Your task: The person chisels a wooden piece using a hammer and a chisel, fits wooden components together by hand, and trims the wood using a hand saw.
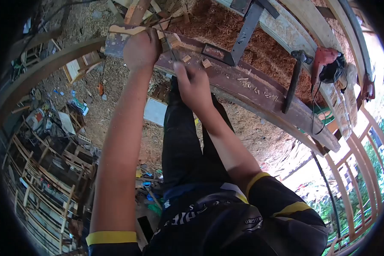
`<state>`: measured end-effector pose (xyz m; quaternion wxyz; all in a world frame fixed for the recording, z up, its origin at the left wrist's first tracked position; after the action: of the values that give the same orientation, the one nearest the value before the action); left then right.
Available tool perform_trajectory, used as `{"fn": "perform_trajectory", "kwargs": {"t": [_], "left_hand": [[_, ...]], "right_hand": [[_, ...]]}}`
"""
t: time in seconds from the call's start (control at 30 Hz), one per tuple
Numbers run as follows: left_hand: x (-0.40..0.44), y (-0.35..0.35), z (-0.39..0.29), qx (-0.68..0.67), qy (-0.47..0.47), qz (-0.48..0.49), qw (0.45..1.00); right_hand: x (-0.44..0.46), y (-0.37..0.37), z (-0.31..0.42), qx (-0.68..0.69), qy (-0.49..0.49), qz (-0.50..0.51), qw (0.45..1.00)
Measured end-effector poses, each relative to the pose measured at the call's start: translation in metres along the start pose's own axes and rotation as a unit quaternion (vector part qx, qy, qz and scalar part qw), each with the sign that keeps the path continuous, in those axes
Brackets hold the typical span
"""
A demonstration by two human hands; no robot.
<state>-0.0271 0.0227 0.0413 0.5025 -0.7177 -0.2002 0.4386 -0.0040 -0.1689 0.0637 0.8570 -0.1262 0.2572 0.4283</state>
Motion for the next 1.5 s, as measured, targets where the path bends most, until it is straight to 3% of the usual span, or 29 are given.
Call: {"fn": "perform_trajectory", "kwargs": {"t": [0.17, 0.3, 0.47, 0.6, 0.67, 0.77, 0.8, 0.9, 1.1, 1.13, 1.23, 1.33, 1.43, 1.47, 1.5], "left_hand": [[0.003, 0.001, 0.001, 0.008, -0.005, 0.038, 0.999], [0.003, 0.001, 0.003, 0.006, 0.006, 0.018, 1.000], [0.003, 0.000, 0.001, 0.013, -0.017, 0.019, 1.000], [0.003, 0.002, -0.002, 0.031, 0.048, 0.006, 0.998], [-0.002, 0.002, 0.001, 0.022, 0.019, 0.006, 1.000], [0.003, 0.002, 0.001, 0.017, -0.004, 0.021, 1.000], [0.001, -0.004, -0.002, 0.006, -0.008, 0.030, 1.000], [-0.002, 0.002, 0.000, 0.054, 0.047, 0.003, 0.997], [-0.002, 0.004, 0.002, 0.035, 0.034, 0.014, 0.999], [-0.003, 0.003, 0.000, 0.032, 0.033, 0.013, 0.999], [0.000, -0.004, -0.003, 0.032, 0.043, 0.004, 0.999], [-0.004, 0.000, -0.007, 0.041, 0.065, 0.011, 0.997], [0.002, -0.002, -0.004, 0.022, 0.030, 0.013, 0.999], [0.006, -0.002, -0.003, 0.015, 0.023, 0.010, 1.000], [0.005, 0.000, -0.002, 0.006, 0.013, 0.009, 1.000]], "right_hand": [[-0.072, -0.016, -0.023, -0.063, 0.028, 0.007, 0.998], [-0.004, -0.004, 0.003, -0.091, -0.001, -0.015, 0.996], [-0.071, -0.008, -0.040, -0.050, 0.016, -0.003, 0.999], [-0.060, -0.009, -0.031, -0.054, 0.039, 0.007, 0.998], [-0.010, -0.001, 0.003, -0.030, -0.056, -0.025, 0.998], [-0.023, 0.005, -0.013, -0.055, -0.001, -0.023, 0.998], [-0.047, 0.006, -0.036, -0.049, -0.039, -0.047, 0.997], [-0.098, -0.003, -0.093, -0.023, 0.051, -0.013, 0.998], [-0.011, 0.000, -0.016, -0.035, 0.011, 0.011, 0.999], [-0.021, 0.007, -0.036, -0.059, -0.088, -0.052, 0.993], [-0.085, 0.004, -0.091, -0.008, -0.057, -0.057, 0.997], [-0.068, 0.001, -0.070, -0.062, 0.019, -0.018, 0.998], [-0.020, 0.004, -0.024, -0.021, 0.040, -0.015, 0.999], [-0.023, 0.008, -0.030, 0.015, -0.012, -0.043, 0.999], [-0.039, 0.009, -0.050, -0.014, -0.004, -0.041, 0.999]]}}
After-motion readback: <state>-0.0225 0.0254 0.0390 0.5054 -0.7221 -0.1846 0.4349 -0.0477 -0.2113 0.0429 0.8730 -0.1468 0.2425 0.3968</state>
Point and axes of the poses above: each hand's wrist, its own x-axis towards the middle knuckle, its own y-axis out of the palm, z = x × y, the point moved 3 cm from there along x, towards the middle knuckle, and after that the axes turned 12 degrees about z, right-handed, at the moved point
